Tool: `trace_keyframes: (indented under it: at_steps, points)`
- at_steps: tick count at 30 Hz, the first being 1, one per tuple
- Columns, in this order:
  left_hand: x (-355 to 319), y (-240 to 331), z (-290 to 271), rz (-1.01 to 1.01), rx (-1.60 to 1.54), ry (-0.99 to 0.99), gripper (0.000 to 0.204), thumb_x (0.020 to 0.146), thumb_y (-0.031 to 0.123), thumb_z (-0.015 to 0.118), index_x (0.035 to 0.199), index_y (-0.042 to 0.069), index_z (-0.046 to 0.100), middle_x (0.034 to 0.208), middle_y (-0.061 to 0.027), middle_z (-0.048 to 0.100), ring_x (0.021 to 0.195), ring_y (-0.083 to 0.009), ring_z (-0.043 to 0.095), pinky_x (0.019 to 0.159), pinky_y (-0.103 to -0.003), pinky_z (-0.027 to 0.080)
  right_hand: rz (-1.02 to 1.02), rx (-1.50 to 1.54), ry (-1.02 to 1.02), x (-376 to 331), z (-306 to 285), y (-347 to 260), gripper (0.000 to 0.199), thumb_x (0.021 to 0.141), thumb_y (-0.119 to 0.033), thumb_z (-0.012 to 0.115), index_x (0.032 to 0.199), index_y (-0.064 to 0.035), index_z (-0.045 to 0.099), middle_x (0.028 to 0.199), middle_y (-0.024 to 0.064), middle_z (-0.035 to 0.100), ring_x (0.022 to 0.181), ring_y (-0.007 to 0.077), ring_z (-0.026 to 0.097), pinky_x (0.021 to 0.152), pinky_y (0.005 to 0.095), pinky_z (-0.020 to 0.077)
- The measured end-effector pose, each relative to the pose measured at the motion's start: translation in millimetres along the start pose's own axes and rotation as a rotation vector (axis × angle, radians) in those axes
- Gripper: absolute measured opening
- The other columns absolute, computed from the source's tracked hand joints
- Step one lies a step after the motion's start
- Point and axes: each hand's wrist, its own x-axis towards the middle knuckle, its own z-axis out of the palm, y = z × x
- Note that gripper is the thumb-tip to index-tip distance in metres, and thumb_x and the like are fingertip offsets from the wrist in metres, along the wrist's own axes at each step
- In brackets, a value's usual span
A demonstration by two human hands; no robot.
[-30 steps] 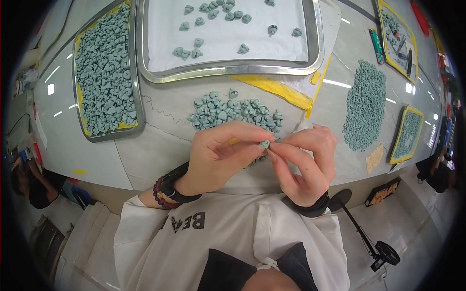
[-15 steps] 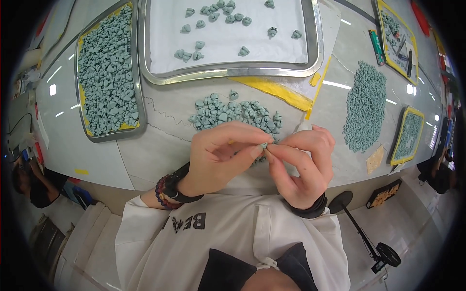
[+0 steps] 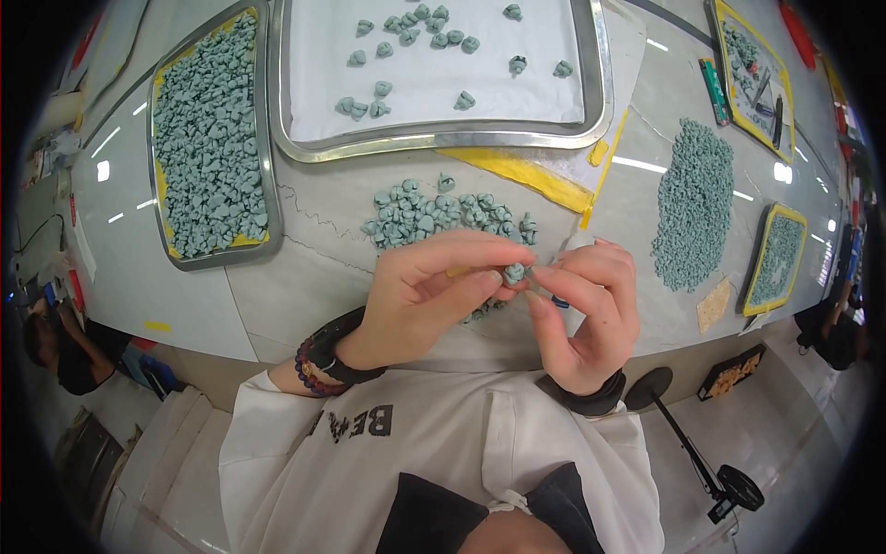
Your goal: Gluing small green plastic parts together at a factory workbench and then inspecting a larger plastic container.
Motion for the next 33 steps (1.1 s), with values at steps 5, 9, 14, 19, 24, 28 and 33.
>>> trace_keyframes:
  at_steps: [5,9,14,19,24,28,33]
  points:
    - [-0.2,-2.4,3.9,0.137,0.156,0.005,0.028,0.089,-0.011,0.053,0.115,-0.006,0.060,0.116,-0.0190,0.059,0.103,-0.0216,0.062,0.086,-0.031,0.054,-0.007,0.019,0.012,-2.4,1.6,0.8,0.035,0.060,0.000,0.074,0.094,-0.0063,0.069,0.086,0.0049,0.062,0.079,0.0227,0.058,0.079,0.0390,0.0422]
    - [-1.0,1.4,6.2,0.128,0.087,0.074,0.024,0.085,-0.013,0.057,0.108,-0.006,0.062,0.112,-0.0187,0.061,0.101,-0.0218,0.062,0.085,-0.031,0.054,-0.044,0.032,0.001,-2.6,3.8,-1.6,0.035,0.060,0.001,0.074,0.094,-0.0057,0.069,0.086,0.0054,0.061,0.080,0.0248,0.057,0.077,0.0384,0.0437]
    - [12.3,34.0,-21.5,0.485,0.700,0.136,0.018,0.080,-0.008,0.066,0.097,-0.002,0.068,0.096,-0.0097,0.067,0.087,-0.0153,0.064,0.073,-0.026,0.053,-0.039,0.049,0.013,-3.9,-6.8,-0.3,0.034,0.062,0.003,0.073,0.095,-0.0047,0.068,0.087,0.0076,0.061,0.082,0.0270,0.057,0.074,0.0381,0.0451]
    - [53.3,54.2,-54.4,0.603,1.355,0.319,0.026,0.077,-0.003,0.068,0.101,0.008,0.070,0.104,-0.0065,0.064,0.088,-0.0221,0.061,0.071,-0.030,0.052,0.014,0.039,0.027,-5.3,-15.3,9.9,0.035,0.064,0.004,0.071,0.098,-0.0033,0.067,0.089,0.0099,0.061,0.082,0.0280,0.056,0.073,0.0357,0.0454]
    - [24.4,22.5,-36.9,0.584,1.477,0.128,0.027,0.070,0.000,0.068,0.097,0.005,0.068,0.100,-0.0070,0.061,0.086,-0.0273,0.058,0.070,-0.035,0.051,0.299,-0.130,-0.125,-17.0,-49.4,14.1,0.051,0.063,-0.013,0.081,0.110,-0.0061,0.064,0.080,0.0060,0.054,0.074,0.0238,0.051,0.065,0.0340,0.0411]
    - [29.4,11.6,-28.0,0.544,1.539,0.132,0.025,0.069,-0.003,0.064,0.093,0.002,0.066,0.096,-0.0078,0.060,0.084,-0.0291,0.058,0.071,-0.036,0.051,0.235,-0.278,-0.332,-14.9,-43.1,21.5,0.060,0.059,-0.024,0.084,0.114,-0.0080,0.063,0.079,0.0049,0.049,0.074,0.0229,0.049,0.065,0.0347,0.0383]
    - [31.3,9.7,-22.0,0.436,1.528,0.142,0.027,0.070,-0.005,0.060,0.097,0.000,0.063,0.092,-0.0100,0.057,0.085,-0.0316,0.057,0.072,-0.038,0.050,0.031,-0.271,-0.409,-13.8,-32.8,28.3,0.061,0.055,-0.020,0.081,0.111,-0.0096,0.061,0.083,0.0061,0.047,0.080,0.0255,0.046,0.069,0.0369,0.0353]
